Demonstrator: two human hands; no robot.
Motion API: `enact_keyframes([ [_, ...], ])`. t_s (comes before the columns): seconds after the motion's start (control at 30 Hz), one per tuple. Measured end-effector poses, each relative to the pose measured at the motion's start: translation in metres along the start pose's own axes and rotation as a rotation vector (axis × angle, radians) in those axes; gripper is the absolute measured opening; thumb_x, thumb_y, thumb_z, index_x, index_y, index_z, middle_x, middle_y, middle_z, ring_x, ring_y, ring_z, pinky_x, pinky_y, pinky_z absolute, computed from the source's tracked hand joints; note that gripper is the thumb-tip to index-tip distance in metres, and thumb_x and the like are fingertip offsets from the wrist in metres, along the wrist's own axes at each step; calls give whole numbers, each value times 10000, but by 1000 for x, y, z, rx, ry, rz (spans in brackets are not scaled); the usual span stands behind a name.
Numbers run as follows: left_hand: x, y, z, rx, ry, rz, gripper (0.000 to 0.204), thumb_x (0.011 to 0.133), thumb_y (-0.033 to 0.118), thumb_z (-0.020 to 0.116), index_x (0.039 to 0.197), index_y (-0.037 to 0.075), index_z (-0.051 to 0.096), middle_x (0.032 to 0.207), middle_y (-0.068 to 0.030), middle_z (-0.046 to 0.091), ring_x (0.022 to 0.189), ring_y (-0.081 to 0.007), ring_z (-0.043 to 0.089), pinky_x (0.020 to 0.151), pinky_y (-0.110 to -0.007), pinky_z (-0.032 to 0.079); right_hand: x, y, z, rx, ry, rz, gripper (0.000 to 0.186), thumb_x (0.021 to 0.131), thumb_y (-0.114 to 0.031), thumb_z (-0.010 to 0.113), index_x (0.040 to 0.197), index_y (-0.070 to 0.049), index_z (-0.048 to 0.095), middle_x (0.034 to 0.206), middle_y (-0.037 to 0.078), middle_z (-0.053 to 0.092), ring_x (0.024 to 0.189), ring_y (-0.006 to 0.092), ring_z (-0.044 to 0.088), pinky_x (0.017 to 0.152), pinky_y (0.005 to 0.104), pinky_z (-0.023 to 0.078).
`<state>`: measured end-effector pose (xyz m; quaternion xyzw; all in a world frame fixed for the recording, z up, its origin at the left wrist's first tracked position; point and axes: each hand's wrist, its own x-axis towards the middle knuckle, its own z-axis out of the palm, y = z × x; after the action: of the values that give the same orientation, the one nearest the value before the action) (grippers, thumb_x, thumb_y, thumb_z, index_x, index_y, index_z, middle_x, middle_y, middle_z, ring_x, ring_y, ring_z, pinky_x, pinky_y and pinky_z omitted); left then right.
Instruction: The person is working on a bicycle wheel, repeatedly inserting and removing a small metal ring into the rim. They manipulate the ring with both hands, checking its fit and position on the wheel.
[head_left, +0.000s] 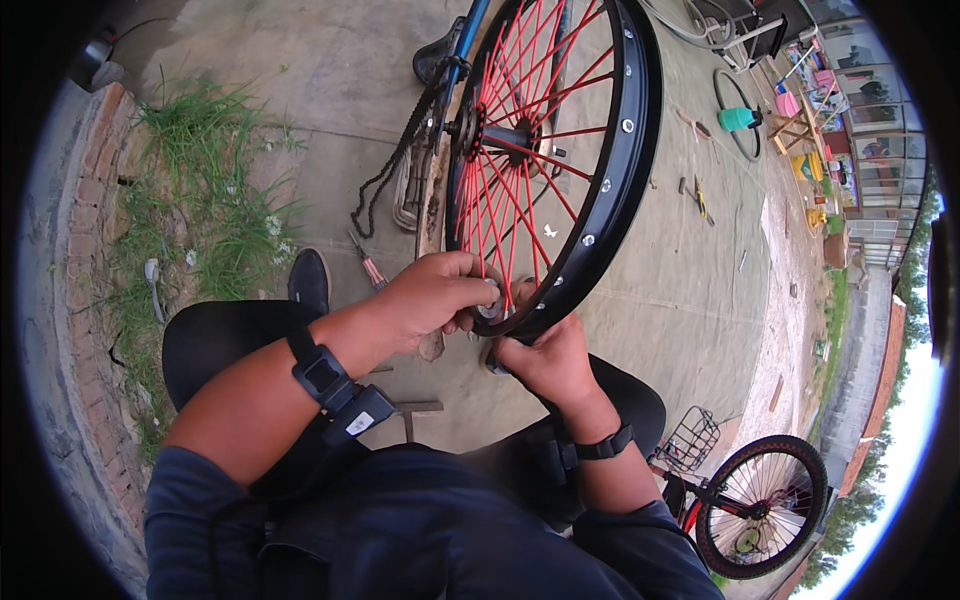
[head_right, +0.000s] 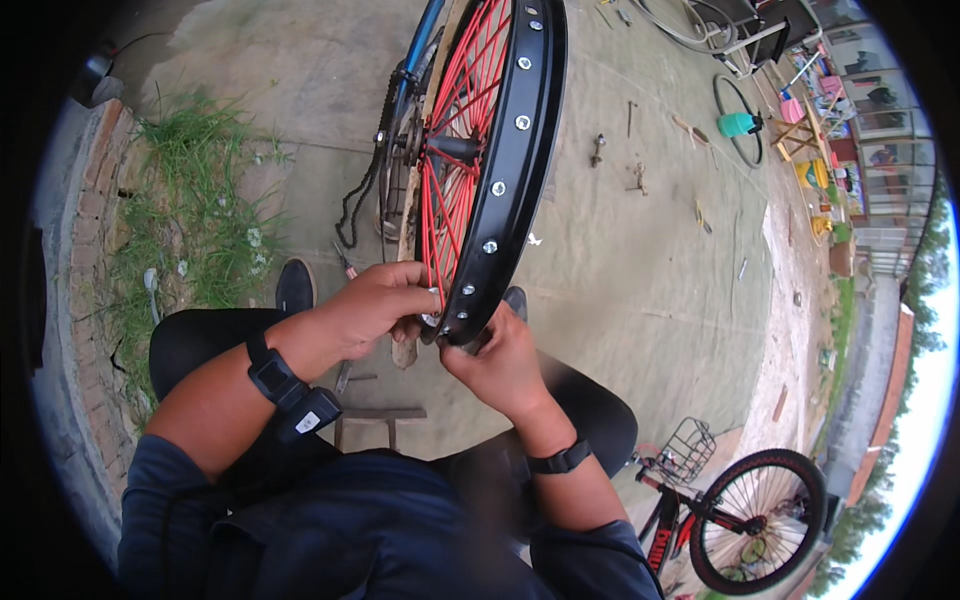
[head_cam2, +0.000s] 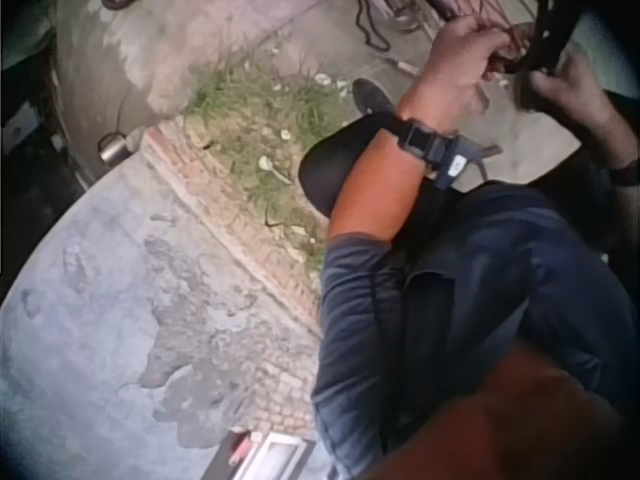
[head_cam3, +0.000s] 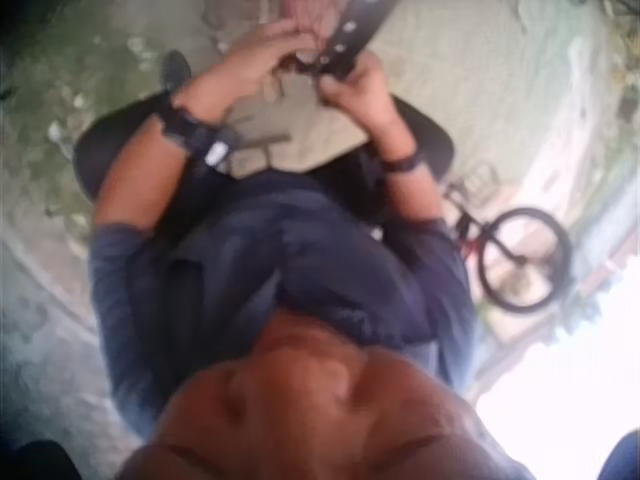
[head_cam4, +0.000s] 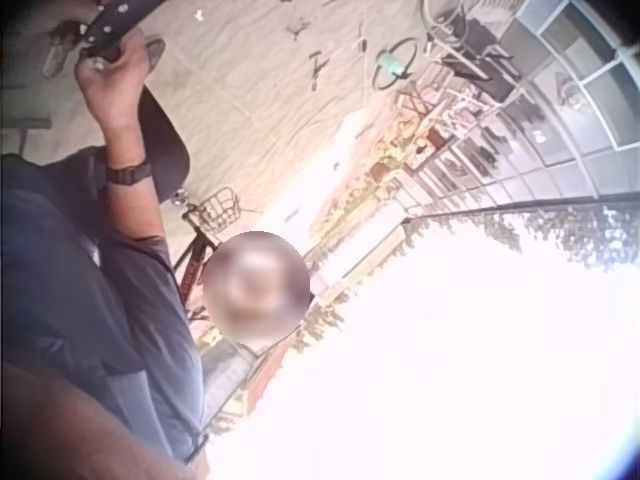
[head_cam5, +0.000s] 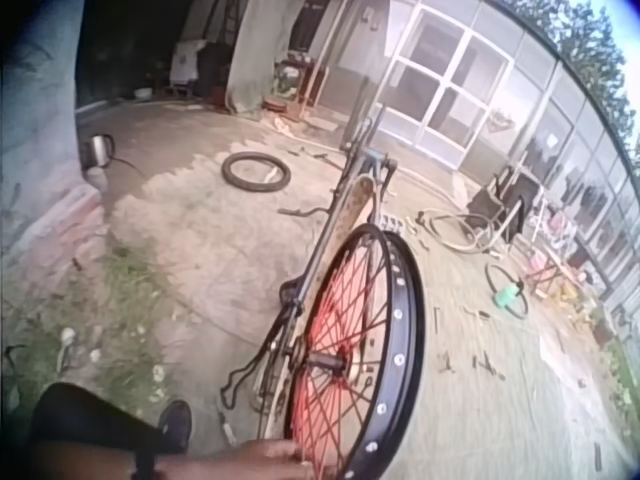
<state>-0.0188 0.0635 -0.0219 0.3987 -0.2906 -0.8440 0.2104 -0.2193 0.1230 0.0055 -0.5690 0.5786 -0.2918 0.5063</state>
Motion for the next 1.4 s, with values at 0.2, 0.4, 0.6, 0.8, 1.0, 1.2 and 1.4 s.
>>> enact_keyframes([
  [0.2, -11, 1, -15, -116, -175, -7, 311, 1017, 183, 612, 1288, 36, 651, 1000, -9, 691, 785, -85, 646, 601, -222, 458, -3, 8, 1, 68, 56, -1, 319, 757, 7, 774, 1062, -71, 723, 1004, 7, 661, 870, 90, 637, 700, 249, 528],
  [0.4, -6, -9, -24, -100, -256, -2, 357, 1059, 232, 611, 1370, 56, 595, 1016, 0, 687, 805, -78, 640, 617, -220, 464, -4, 7, 0, 43, 55, 4, 290, 741, 11, 767, 1012, -90, 757, 1053, 39, 662, 928, 148, 655, 718, 267, 538],
  [0.6, -3, -8, -23, 38, -163, 13, 380, 1000, 292, 714, 1284, 60, 614, 994, 9, 682, 700, -72, 618, 557, -220, 439, -3, 0, 0, 23, 24, -25, 268, 747, 31, 734, 994, -70, 747, 1066, 74, 678, 976, 209, 658, 834, 321, 538],
  [0.8, -3, -1, -8, 172, -30, 71, 285, 979, 233, 741, 1141, 36, 614, 953, -37, 701, 682, -82, 654, 531, -225, 474, -3, 4, 1, 149, -22, -3, 211, 767, 57, 695, 959, -30, 711, 999, 70, 678, 938, 167, 653, 822, 299, 525],
  [1.0, 5, -7, -2, 146, 34, 133, 390, 927, 268, 805, 1081, -37, 616, 885, -80, 669, 636, -95, 603, 533, -248, 472, -1, -7, 6, 137, 16, 15, 344, 769, 41, 710, 1096, -24, 622, 960, 52, 665, 888, 136, 643, 792, 301, 525],
  [1.2, 5, 2, 5, 497, 179, 174, 243, 924, 149, 775, 1031, -14, 630, 868, -47, 681, 720, -74, 617, 579, -266, 494, -1, 8, 3, -19, 62, 28, 448, 730, -16, 772, 1142, -45, 598, 1001, 45, 635, 892, 151, 650, 796, 301, 532],
  [1.4, 24, -21, 5, 485, 205, 305, 211, 903, 88, 749, 1066, -18, 666, 913, -33, 701, 796, -60, 619, 674, -259, 510, -1, 12, 5, 15, 97, 11, 413, 731, -24, 786, 1115, -46, 634, 997, 37, 641, 890, 132, 650, 771, 288, 534],
])
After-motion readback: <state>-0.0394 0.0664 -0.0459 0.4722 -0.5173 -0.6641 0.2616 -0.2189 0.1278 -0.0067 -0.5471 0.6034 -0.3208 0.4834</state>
